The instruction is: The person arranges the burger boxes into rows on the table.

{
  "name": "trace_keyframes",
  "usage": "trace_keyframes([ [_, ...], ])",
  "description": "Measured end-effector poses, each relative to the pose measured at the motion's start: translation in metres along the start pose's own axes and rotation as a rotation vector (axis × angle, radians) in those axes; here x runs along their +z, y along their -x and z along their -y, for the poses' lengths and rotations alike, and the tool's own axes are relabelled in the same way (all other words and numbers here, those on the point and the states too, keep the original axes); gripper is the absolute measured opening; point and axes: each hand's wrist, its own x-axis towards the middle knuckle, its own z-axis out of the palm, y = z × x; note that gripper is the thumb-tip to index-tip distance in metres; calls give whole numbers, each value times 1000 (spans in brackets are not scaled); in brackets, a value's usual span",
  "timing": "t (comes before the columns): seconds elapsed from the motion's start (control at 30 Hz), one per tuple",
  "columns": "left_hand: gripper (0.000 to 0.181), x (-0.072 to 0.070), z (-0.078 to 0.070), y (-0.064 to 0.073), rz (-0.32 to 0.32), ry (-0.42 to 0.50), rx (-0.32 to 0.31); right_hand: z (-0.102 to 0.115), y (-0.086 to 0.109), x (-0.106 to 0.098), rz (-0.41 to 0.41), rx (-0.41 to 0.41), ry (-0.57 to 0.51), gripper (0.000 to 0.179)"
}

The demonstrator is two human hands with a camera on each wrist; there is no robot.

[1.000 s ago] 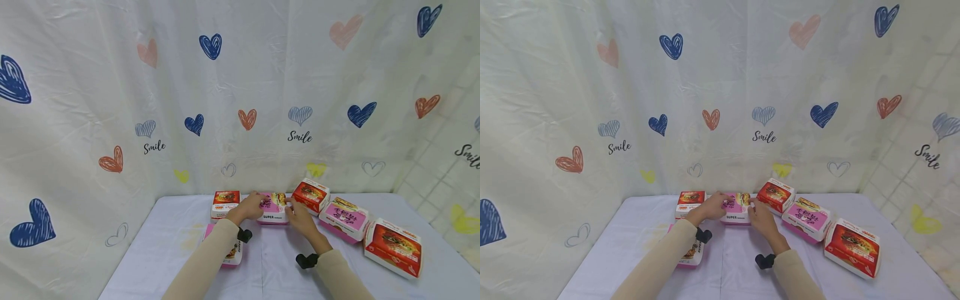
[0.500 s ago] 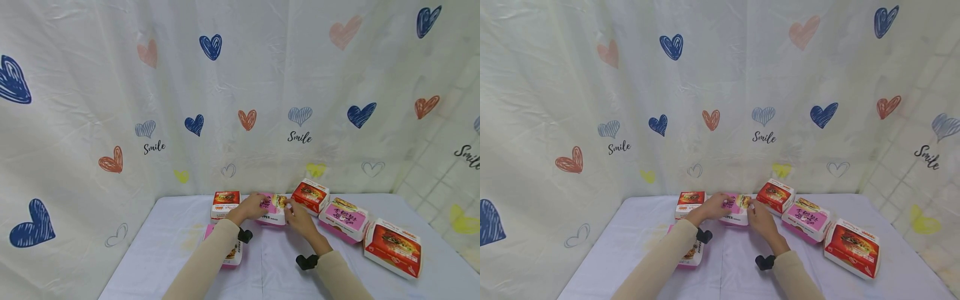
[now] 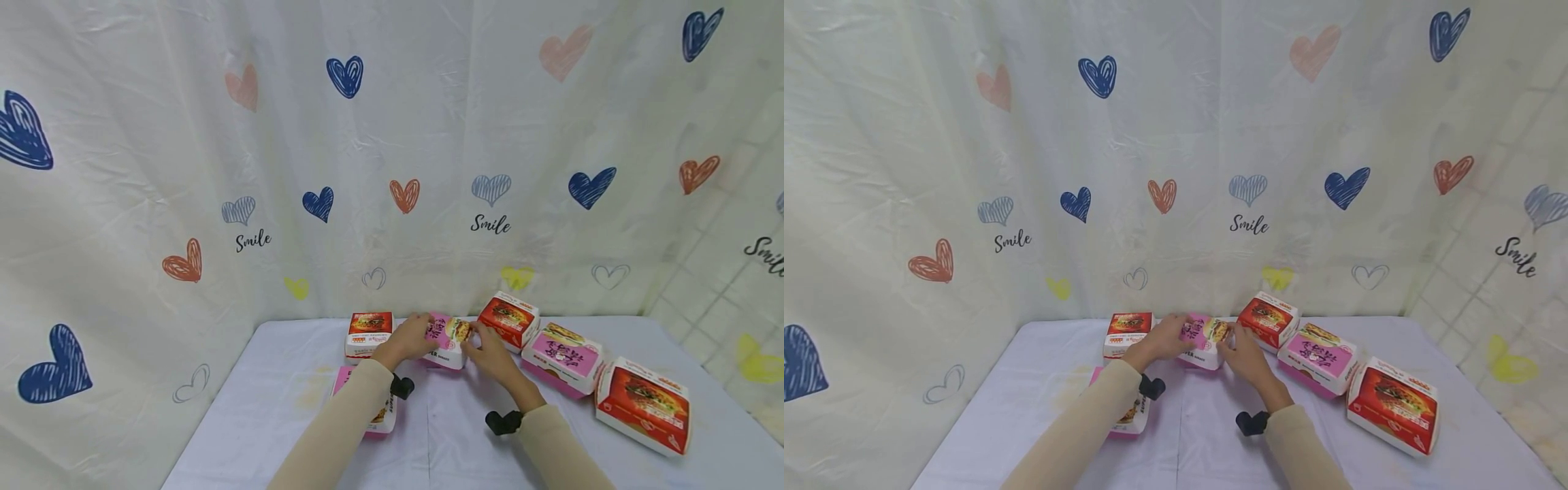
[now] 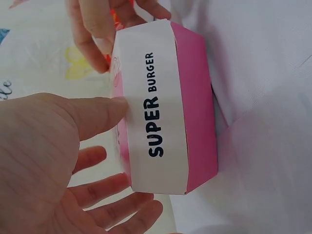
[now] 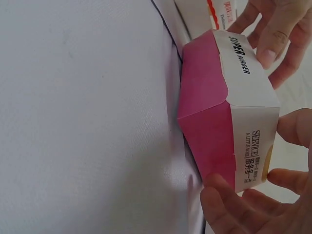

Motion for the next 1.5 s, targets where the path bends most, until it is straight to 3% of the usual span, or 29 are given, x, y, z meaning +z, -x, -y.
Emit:
trace_keyframes([
  [0.33,49,-1,-6,4,-55,-28,-39,-3,0,-1,51,28,-23,70],
  [0.57,41,-2,-8,5,-99,-116,-31,-5,1,-1,23,24,2,69],
  [0.8,31,-3,-8,6,-104,-116,-37,-5,2,1,-5,27,17,73],
  [1.03,36,-4,-9,7,-102,-110,-34,-6,3,2,-22,21,15,72],
  [1.3,56,-4,-7,6,-66,-112,-38,-4,5,4,-32,22,39,70],
  [1.5,66,-6,-5,6,-31,-111,-7,-4,7,2,-25,41,15,62],
])
